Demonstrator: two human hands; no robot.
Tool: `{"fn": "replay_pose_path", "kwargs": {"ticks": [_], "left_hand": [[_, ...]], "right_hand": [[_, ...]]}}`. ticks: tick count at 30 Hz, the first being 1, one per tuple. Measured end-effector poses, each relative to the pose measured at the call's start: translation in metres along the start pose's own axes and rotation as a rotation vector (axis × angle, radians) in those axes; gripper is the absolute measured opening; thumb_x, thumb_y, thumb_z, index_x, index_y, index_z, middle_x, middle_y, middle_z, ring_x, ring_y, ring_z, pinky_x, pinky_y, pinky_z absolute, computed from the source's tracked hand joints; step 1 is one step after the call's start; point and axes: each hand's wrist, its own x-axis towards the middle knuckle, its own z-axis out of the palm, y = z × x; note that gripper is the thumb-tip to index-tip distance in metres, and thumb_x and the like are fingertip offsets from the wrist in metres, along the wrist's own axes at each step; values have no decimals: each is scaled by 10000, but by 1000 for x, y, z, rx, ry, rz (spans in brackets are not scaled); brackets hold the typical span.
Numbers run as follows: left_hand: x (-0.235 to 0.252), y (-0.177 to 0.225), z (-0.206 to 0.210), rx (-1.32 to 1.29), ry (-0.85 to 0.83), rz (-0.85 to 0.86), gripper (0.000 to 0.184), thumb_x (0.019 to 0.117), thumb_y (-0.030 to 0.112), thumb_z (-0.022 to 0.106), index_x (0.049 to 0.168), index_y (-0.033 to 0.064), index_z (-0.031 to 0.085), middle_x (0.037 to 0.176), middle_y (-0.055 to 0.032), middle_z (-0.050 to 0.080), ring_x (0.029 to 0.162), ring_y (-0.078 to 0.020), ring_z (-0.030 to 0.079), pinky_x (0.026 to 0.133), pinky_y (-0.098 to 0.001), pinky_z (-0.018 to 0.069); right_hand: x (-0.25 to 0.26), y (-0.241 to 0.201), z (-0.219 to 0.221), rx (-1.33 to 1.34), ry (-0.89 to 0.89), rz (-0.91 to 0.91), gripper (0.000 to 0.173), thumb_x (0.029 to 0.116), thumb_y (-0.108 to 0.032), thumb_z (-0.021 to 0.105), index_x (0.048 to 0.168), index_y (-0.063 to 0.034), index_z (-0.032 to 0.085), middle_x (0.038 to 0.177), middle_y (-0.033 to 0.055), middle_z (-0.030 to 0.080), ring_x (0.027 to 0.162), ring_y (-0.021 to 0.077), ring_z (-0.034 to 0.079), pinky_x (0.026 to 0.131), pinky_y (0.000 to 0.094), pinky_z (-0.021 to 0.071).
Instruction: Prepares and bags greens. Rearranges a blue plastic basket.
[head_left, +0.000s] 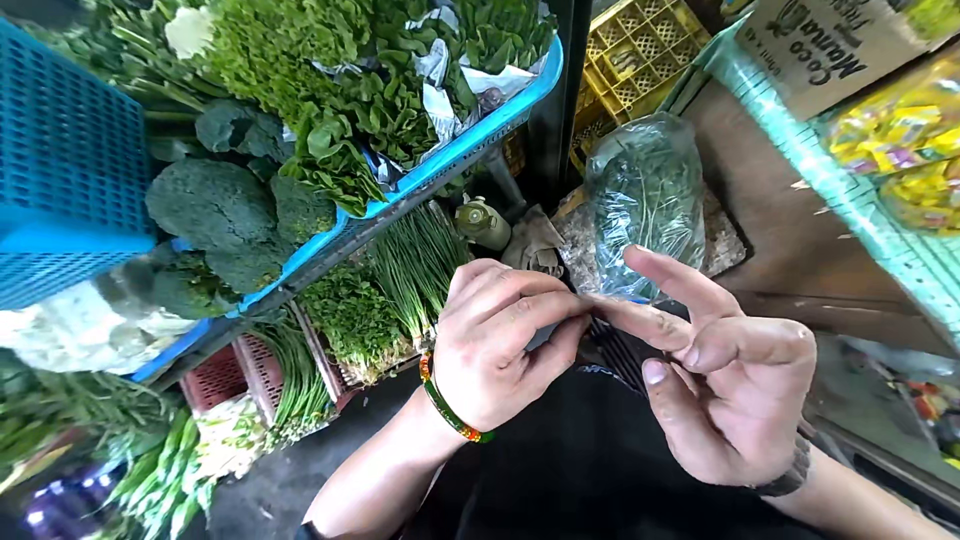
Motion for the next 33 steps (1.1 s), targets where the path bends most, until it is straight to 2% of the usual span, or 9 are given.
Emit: {"fn": "replay_pose_path", "kwargs": {"ticks": [7, 12, 17, 20, 23, 25, 27, 29, 33], "left_hand": [[1, 6, -9, 586, -108, 215, 168, 948, 186, 634, 875, 82, 744, 912, -84, 746, 890, -240, 701, 982, -497, 464], [2, 3, -13, 628, -181, 191, 216, 953, 222, 591, 839, 78, 704, 884, -91, 718, 873, -253, 684, 937, -490, 458], [-4, -2, -22, 131, -87, -100, 96, 861, 170, 621, 828, 86, 655, 868, -48, 690, 867, -149, 650, 830, -349, 494], [-16, -11, -22, -251, 47, -332, 107, 930, 147, 551, 900, 78, 627, 877, 3, 637, 802, -73, 628, 691, -248, 548], [-30, -16, -12, -567, 103, -481, 237, 1026, 141, 442, 908, 103, 644, 849, 16, 640, 757, -98, 639, 687, -283, 567], [-37, -14, -5, -701, 88, -530, 313, 1078, 240, 455, 893, 113, 673, 855, 8, 670, 765, -115, 662, 705, -313, 592], [-40, -8, 0, -813, 51, -547, 260, 1052, 311, 569, 1012, 97, 710, 936, -5, 696, 818, -108, 680, 739, -305, 606], [-39, 0, 5, -904, 45, -518, 239, 982, 240, 695, 1152, 74, 717, 1005, -20, 720, 865, -99, 684, 785, -297, 601], [-39, 4, 13, -931, 106, -428, 170, 957, 129, 723, 1110, 54, 735, 1015, -25, 706, 890, -83, 669, 799, -275, 592]], "right_hand": [[6, 1, 13, -302, -131, -76, 264, 955, -23, 489, 1205, -99, 448, 1550, 167, 473, 1294, 262, 626, 990, 383, 607], [9, 1, 21, -357, -186, -99, 219, 949, -23, 477, 1161, -75, 457, 1547, 196, 473, 1299, 253, 620, 971, 351, 601], [10, 4, 15, -57, -197, 9, 323, 928, 19, 476, 1208, -132, 419, 1537, 146, 474, 1298, 307, 621, 993, 429, 621], [11, 1, 7, 177, -153, 125, 401, 884, 51, 482, 1206, -183, 426, 1601, 122, 391, 1288, 347, 621, 973, 465, 633], [12, -6, 0, 376, -124, 189, 363, 899, 74, 492, 1152, -176, 419, 1621, 110, 349, 1350, 352, 569, 1040, 494, 588], [13, -8, -2, 407, -125, 184, 378, 906, 73, 495, 1180, -175, 415, 1639, 115, 330, 1363, 351, 558, 1058, 488, 576], [14, -9, -1, 395, -127, 159, 409, 899, 77, 488, 1212, -175, 411, 1633, 127, 338, 1354, 362, 565, 1042, 489, 589], [15, -11, 0, 376, -134, 151, 430, 897, 77, 480, 1235, -181, 414, 1618, 123, 366, 1336, 352, 584, 1024, 470, 603], [17, -19, 0, 388, -168, 169, 410, 901, 84, 474, 1218, -171, 419, 1621, 124, 364, 1373, 359, 550, 1064, 497, 576]]}}
